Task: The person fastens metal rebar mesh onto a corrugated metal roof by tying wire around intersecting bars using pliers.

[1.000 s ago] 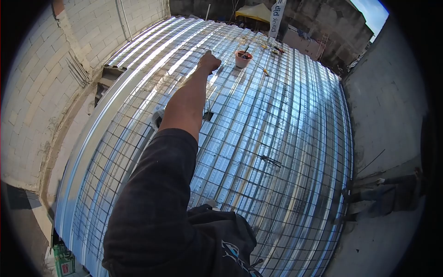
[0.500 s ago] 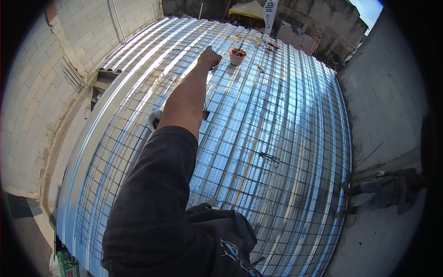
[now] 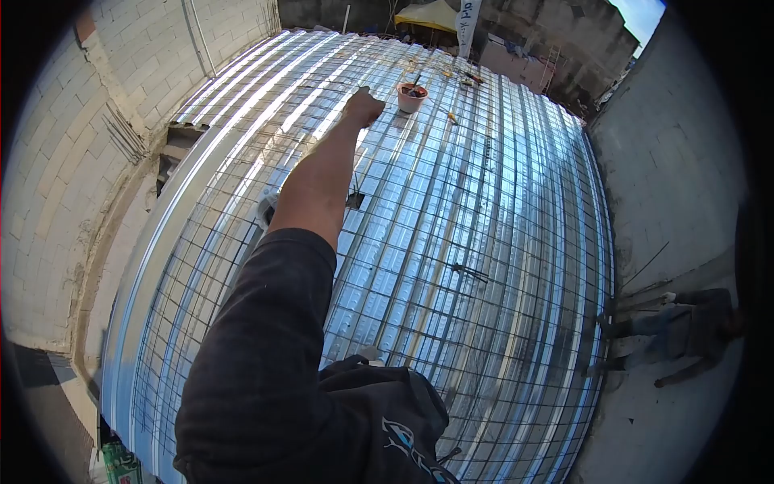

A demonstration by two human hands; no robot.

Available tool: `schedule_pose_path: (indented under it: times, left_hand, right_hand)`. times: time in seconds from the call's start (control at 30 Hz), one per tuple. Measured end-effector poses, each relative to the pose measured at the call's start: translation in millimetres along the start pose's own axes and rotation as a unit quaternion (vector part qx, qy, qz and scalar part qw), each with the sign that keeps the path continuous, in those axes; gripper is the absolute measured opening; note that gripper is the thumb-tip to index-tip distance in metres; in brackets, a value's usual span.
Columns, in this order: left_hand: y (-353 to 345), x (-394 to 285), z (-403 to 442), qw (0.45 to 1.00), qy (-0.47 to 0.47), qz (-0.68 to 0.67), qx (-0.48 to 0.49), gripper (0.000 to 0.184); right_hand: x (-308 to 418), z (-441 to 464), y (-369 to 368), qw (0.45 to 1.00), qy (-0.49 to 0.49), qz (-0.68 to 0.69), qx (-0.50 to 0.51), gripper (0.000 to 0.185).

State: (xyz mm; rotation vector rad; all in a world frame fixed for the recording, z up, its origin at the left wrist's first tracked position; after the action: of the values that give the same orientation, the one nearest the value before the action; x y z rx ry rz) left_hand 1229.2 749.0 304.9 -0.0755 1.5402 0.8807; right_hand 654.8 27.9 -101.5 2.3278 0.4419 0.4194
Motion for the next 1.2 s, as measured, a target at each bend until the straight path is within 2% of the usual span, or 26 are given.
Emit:
schedule_pose_path:
  times: [0.07,0.13,0.17,0.2,0.23,0.27,0.3,0.37,0.4,0.43,0.47,0.53,0.6,0.7,0.73,0.83,0.93,1.07,1.13,1.2]
  left_hand:
    - [-15.1,18.7,-31.7,0.996,0.051,-0.035,0.068,0.074]
    - [-27.3,51.6,-71.4,0.996,0.062,-0.024,0.064,0.065]
    - [-44.0,91.4,-80.8,0.987,0.124,-0.029,0.101,0.062]
    - [-62.1,140.3,-81.3,0.993,0.074,0.019,0.092,0.061]
    - [-72.1,175.8,-104.1,0.986,0.107,0.034,0.127,0.059]
    - [-67.4,179.7,-158.2,0.967,0.204,-0.023,0.154,0.054]
    - [-72.9,214.5,-189.1,0.966,0.222,-0.018,0.131,0.046]
    - [-103.2,331.1,-258.5,0.940,0.294,-0.035,0.167,0.037]
    - [-108.4,359.0,-307.6,0.922,0.323,-0.021,0.213,0.035]
    - [-113.0,371.8,-352.3,0.917,0.209,0.049,0.335,0.038]
    - [-95.8,397.4,-410.8,0.862,0.433,-0.051,0.259,0.037]
    - [-75.4,435.1,-497.6,0.805,0.520,-0.047,0.280,0.033]
    - [-51.1,456.1,-564.3,0.753,0.602,-0.081,0.252,0.034]
    - [-26.5,418.1,-579.0,0.792,0.536,0.023,0.292,0.030]
    - [-24.7,416.8,-580.3,0.803,0.538,0.011,0.257,0.028]
    - [-59.2,450.2,-558.0,0.823,0.438,-0.038,0.360,0.025]
    - [-68.7,414.6,-508.8,0.850,0.453,-0.170,0.209,0.023]
    - [-91.4,364.5,-458.3,0.871,0.396,-0.208,0.202,0.032]
    - [-107.1,357.5,-444.3,0.878,0.379,-0.203,0.212,0.033]
    - [-115.3,345.4,-444.2,0.876,0.385,-0.179,0.230,0.032]
  right_hand:
    - [-1.4,-1.3,-1.0,1.000,-0.002,0.001,0.001,0.009]
    - [-2.2,-3.4,-1.7,1.000,-0.005,0.003,0.001,0.008]
    - [-2.8,-3.6,-1.2,1.000,-0.006,0.003,0.001,0.008]
    - [-4.4,-4.1,-0.3,1.000,-0.006,0.003,-0.001,0.008]
    - [-4.3,-3.1,0.0,1.000,-0.007,0.001,-0.001,0.008]
    - [-5.5,-2.7,0.5,1.000,-0.007,0.001,-0.001,0.008]
    - [-7.3,-2.6,0.9,1.000,-0.008,0.002,-0.001,0.008]
    - [-7.8,-3.2,1.4,1.000,-0.010,0.001,-0.003,0.007]
    - [-9.5,-4.4,1.2,1.000,-0.012,0.001,-0.001,0.007]
    - [-10.4,-4.9,2.4,1.000,-0.014,0.001,-0.002,0.007]
    - [-11.5,-4.6,3.0,1.000,-0.016,0.000,-0.003,0.007]
    - [-14.4,-3.9,5.7,1.000,-0.017,-0.002,-0.006,0.007]
    - [-15.7,-3.2,8.5,1.000,-0.014,-0.005,-0.008,0.007]
    - [-21.1,0.4,10.7,1.000,-0.009,-0.010,-0.008,0.006]
    - [-24.0,1.2,12.0,1.000,-0.008,-0.012,-0.010,0.006]
    - [-27.7,3.4,17.4,1.000,0.000,-0.011,-0.011,0.006]
    - [-31.4,6.6,26.5,1.000,0.008,0.012,-0.012,0.005]
    - [-25.5,-4.7,43.6,0.991,-0.003,0.137,0.006,0.005]
    - [25.9,-60.9,69.5,0.990,-0.016,0.137,-0.001,0.004]
    - [19.6,-63.8,66.3,0.986,-0.023,0.162,-0.004,0.003]
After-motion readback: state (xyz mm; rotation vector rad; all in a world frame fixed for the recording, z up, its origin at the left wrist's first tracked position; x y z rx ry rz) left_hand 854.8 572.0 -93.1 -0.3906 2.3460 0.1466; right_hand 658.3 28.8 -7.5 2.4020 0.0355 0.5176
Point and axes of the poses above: each hand's wrist, its own z-axis towards the middle knuckle, its own y-axis out of the back of the hand, x = y × z, the point moved 8 cm from there along z, towards the middle knuckle, and after that the axes turned 15 degrees about -z, right-handed, at the moved point
